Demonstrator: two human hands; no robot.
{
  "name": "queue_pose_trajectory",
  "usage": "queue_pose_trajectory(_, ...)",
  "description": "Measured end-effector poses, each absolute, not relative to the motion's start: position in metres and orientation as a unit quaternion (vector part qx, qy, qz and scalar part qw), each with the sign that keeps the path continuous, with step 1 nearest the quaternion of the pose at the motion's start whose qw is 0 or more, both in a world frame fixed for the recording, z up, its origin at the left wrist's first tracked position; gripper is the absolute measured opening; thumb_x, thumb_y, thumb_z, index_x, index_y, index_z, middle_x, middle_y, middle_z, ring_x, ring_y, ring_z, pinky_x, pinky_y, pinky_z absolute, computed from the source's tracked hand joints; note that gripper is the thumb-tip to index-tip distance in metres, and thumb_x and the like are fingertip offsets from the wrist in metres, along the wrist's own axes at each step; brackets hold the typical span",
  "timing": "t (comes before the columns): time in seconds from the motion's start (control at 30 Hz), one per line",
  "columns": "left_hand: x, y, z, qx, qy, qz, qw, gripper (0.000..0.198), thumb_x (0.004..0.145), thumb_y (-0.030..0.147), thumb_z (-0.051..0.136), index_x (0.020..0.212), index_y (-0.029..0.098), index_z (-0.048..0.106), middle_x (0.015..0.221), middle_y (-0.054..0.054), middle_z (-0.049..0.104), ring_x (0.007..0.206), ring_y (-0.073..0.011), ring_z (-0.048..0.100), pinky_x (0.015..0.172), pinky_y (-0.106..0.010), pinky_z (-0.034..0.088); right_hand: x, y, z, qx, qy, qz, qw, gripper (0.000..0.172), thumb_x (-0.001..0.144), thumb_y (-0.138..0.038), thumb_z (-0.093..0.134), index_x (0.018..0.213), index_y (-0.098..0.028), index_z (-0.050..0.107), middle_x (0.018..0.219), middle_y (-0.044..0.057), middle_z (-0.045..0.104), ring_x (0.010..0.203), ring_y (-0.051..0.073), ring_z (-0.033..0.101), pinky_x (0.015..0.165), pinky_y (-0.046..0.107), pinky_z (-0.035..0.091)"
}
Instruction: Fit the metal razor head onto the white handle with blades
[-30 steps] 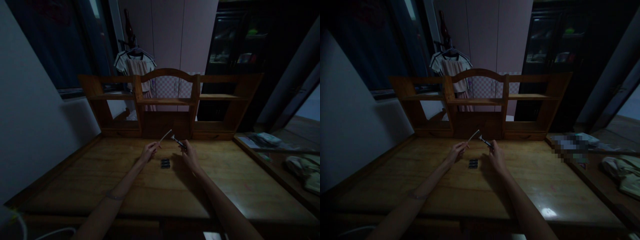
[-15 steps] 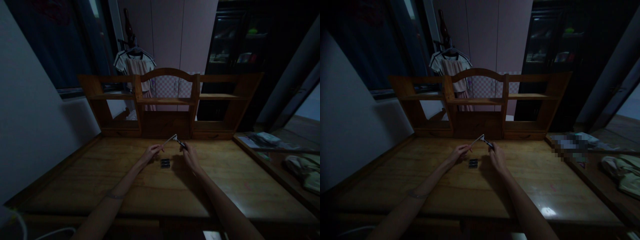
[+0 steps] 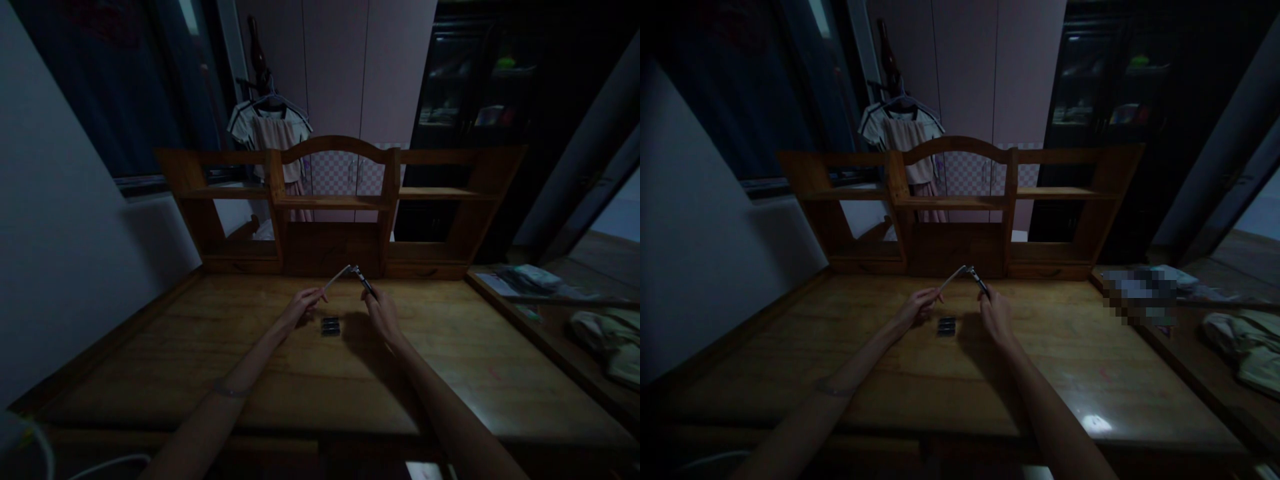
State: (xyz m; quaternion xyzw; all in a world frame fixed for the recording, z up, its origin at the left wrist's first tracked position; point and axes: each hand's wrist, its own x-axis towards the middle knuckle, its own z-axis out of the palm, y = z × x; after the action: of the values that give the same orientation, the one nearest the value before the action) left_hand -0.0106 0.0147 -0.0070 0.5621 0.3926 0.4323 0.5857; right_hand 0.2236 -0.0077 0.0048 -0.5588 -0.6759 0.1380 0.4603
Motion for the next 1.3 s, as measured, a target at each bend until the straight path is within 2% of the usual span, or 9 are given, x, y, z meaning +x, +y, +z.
queue_pose_trajectory(0.33, -0.0095, 0.0156, -0.0087, 0.560, 0.399, 0.431, 0.584, 0.039, 0.077, 0.055, 0.055, 0.081, 0.016, 0.059, 0.049, 0.010, 0.025, 0.033, -0.0018, 0.016, 0.034, -0.016, 0.010, 0.2183, -0.0113, 0.0085, -0.549, -0.704, 0.137, 0.429, 0.025, 0.083, -0.025, 0.037, 0.079, -0.019, 0.061, 0.063, 0.001, 0.057, 0.059, 0.015, 0.050, 0.054, 0.024, 0.027)
queue_pose_trajectory(0.53, -0.0082, 0.0112, -0.0065, 0.563, 0.397, 0.427, 0.585, 0.040, 0.078, 0.056, 0.054, 0.083, 0.016, 0.058, 0.049, 0.010, 0.029, 0.031, -0.0013, 0.018, 0.033, -0.016, 0.010, 0.2187, -0.0109, 0.0082, -0.542, -0.698, 0.153, 0.442, 0.024, 0.081, -0.024, 0.038, 0.078, -0.018, 0.061, 0.064, 0.002, 0.058, 0.058, 0.016, 0.050, 0.053, 0.024, 0.028)
queue_pose_trajectory(1.1, -0.0058, 0.0086, -0.0025, 0.571, 0.372, 0.417, 0.602, 0.039, 0.078, 0.055, 0.054, 0.079, 0.016, 0.055, 0.048, 0.010, 0.025, 0.033, -0.0020, 0.018, 0.034, -0.016, 0.010, 0.2196, -0.0118, 0.0117, -0.530, -0.696, 0.166, 0.455, 0.022, 0.079, -0.024, 0.039, 0.072, -0.018, 0.060, 0.061, 0.001, 0.056, 0.061, 0.016, 0.052, 0.056, 0.024, 0.031)
queue_pose_trajectory(1.3, -0.0046, 0.0077, -0.0005, 0.570, 0.383, 0.418, 0.595, 0.041, 0.078, 0.057, 0.053, 0.079, 0.016, 0.056, 0.048, 0.010, 0.025, 0.034, -0.0023, 0.018, 0.034, -0.016, 0.011, 0.2191, -0.0107, 0.0106, -0.537, -0.686, 0.145, 0.469, 0.024, 0.080, -0.025, 0.039, 0.075, -0.018, 0.062, 0.063, 0.001, 0.058, 0.061, 0.016, 0.052, 0.056, 0.024, 0.030)
